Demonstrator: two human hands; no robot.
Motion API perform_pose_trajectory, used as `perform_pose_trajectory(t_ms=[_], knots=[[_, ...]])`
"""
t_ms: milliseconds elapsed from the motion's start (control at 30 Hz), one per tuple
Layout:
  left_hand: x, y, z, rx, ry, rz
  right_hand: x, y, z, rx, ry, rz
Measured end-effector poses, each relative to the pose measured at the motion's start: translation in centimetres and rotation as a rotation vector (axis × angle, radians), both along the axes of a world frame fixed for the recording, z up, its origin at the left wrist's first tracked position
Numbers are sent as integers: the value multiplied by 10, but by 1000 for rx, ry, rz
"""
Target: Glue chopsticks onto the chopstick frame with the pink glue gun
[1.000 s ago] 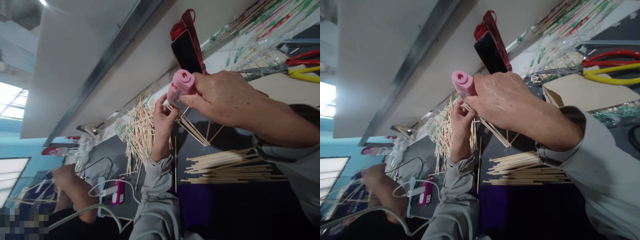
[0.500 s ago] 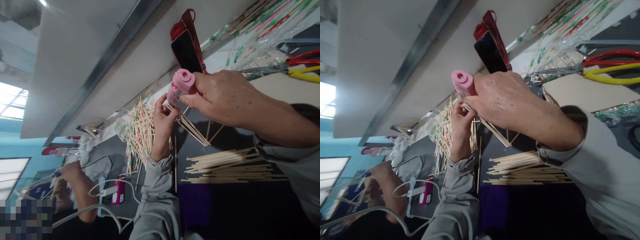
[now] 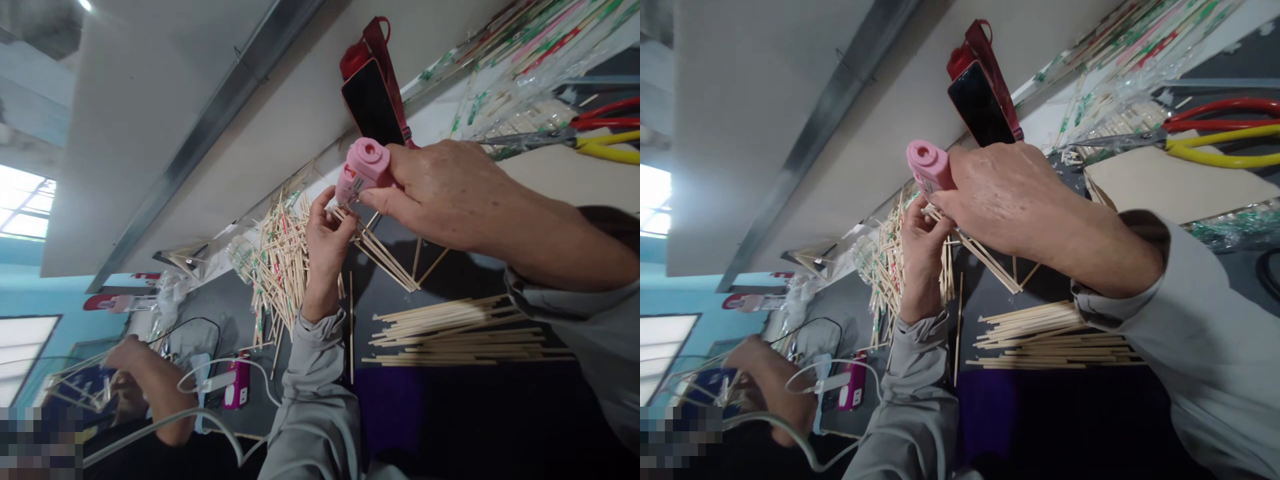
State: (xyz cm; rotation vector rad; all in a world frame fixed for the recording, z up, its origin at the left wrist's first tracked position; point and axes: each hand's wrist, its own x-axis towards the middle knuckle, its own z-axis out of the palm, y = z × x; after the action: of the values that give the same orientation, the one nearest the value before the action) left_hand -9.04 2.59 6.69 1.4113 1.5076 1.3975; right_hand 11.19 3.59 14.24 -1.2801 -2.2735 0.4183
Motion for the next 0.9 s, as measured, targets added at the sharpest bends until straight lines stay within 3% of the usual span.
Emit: perform_pose_trajectory(t_ms=[200,900], knots=[[-1,0,-1,12,5,-15,2,-4,8,-29,33,10],[-5,0,-4,2,20,-10,1,1,2,-32,-16,10]])
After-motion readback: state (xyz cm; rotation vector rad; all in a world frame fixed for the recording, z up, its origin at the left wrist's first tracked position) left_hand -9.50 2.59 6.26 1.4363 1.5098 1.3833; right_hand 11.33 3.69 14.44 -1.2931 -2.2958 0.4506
